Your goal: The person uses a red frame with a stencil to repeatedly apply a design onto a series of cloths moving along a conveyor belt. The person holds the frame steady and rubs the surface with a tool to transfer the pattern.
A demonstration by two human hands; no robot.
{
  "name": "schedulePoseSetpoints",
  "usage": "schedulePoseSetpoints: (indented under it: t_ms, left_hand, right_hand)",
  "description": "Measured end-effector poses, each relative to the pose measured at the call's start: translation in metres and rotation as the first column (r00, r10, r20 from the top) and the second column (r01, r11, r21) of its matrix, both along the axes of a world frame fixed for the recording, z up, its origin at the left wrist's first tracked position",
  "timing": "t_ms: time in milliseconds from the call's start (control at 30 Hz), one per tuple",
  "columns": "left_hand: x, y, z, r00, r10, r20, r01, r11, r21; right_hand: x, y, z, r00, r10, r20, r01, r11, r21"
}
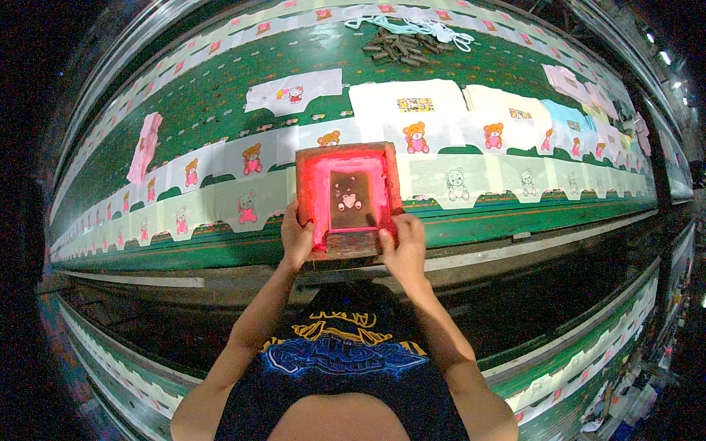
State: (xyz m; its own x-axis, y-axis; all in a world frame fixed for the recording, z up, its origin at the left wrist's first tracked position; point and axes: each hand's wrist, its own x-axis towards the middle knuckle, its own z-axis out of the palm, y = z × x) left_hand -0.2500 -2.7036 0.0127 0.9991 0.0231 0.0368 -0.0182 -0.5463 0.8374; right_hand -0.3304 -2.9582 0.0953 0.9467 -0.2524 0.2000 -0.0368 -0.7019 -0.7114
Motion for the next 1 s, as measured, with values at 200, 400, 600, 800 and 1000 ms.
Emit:
schedulePoseSetpoints:
  t_ms: [200,400,600,800,1000]
  left_hand:
    - [0.0,-0.005,0.011,0.999,-0.005,0.053,-0.002,0.992,0.123]
    - [0.003,-0.007,0.01,0.994,-0.011,0.108,-0.003,0.991,0.133]
    - [0.002,-0.007,0.014,0.995,0.003,0.097,-0.016,0.99,0.141]
    - [0.001,-0.008,0.018,0.998,-0.017,0.068,0.008,0.991,0.131]
    - [0.0,-0.008,0.016,0.997,-0.015,0.071,0.008,0.995,0.096]
  right_hand:
    - [0.031,0.012,0.008,0.993,0.115,0.011,-0.111,0.973,-0.202]
    - [0.111,0.039,0.022,0.965,0.002,-0.261,-0.119,0.893,-0.433]
    - [0.135,0.056,0.016,0.915,-0.039,-0.402,-0.198,0.825,-0.53]
    - [0.139,0.052,0.011,0.916,-0.057,-0.397,-0.198,0.796,-0.572]
    - [0.137,0.049,0.026,0.933,-0.065,-0.354,-0.141,0.84,-0.524]
